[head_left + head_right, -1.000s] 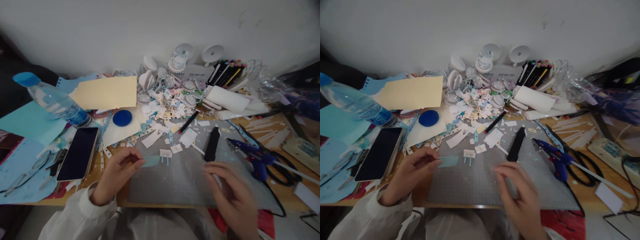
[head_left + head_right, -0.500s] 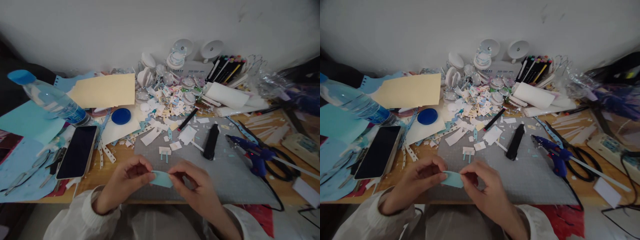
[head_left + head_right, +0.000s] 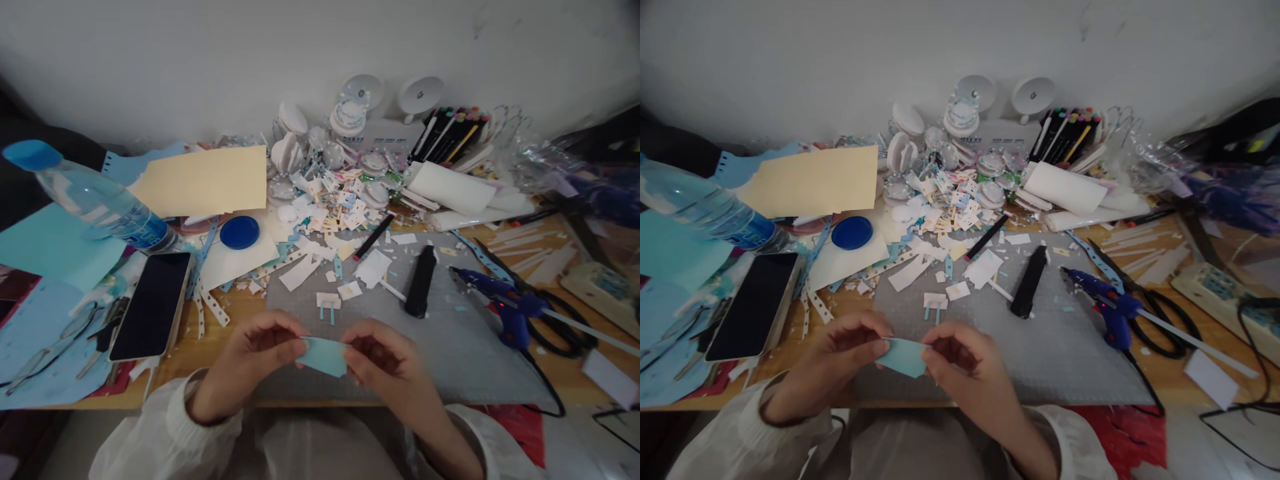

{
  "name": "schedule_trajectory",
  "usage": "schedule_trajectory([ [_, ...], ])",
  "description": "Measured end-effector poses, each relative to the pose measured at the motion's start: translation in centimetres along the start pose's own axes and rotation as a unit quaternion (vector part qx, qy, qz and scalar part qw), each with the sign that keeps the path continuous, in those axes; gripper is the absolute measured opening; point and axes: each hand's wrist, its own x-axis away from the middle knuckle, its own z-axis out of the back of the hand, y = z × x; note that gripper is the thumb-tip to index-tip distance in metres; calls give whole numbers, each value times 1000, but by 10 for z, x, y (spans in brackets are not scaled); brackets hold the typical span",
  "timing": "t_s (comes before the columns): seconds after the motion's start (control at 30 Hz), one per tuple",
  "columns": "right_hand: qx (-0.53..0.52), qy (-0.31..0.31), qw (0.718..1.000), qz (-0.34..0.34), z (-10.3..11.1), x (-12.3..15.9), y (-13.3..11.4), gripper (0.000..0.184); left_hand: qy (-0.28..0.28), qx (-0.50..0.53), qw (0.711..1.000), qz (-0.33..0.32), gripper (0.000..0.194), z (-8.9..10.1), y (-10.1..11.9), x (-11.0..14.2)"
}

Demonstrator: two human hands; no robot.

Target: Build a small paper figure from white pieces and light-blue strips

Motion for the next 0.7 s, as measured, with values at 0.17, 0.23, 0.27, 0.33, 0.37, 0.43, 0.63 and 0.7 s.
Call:
schedule_trajectory([
  [0.17,-6,-33,998,-53,2,2,1,26,7,-4,1000,-3,6,1,0,1],
  [0.23,-7,-43,997,-69,2,3,3,31,6,-2,1000,-5,7,0,1,1],
  [0.27,-9,-48,996,-75,1,3,3,34,5,-1,1000,-7,7,-1,2,0],
  [0.33,-14,-59,995,-82,0,5,3,36,5,-1,1000,-11,9,-3,3,0],
  [0.37,-16,-65,994,-83,0,6,2,37,4,-2,1000,-15,9,-4,3,-1],
  [0.43,-28,-79,993,-83,-1,7,1,38,1,-7,1000,-25,11,-5,3,-2],
  [0.63,-139,-73,987,-34,5,6,8,31,38,-32,997,-56,9,0,2,-1],
  [0.7,-155,-26,988,9,12,7,12,33,74,-45,994,-65,9,4,3,-1],
])
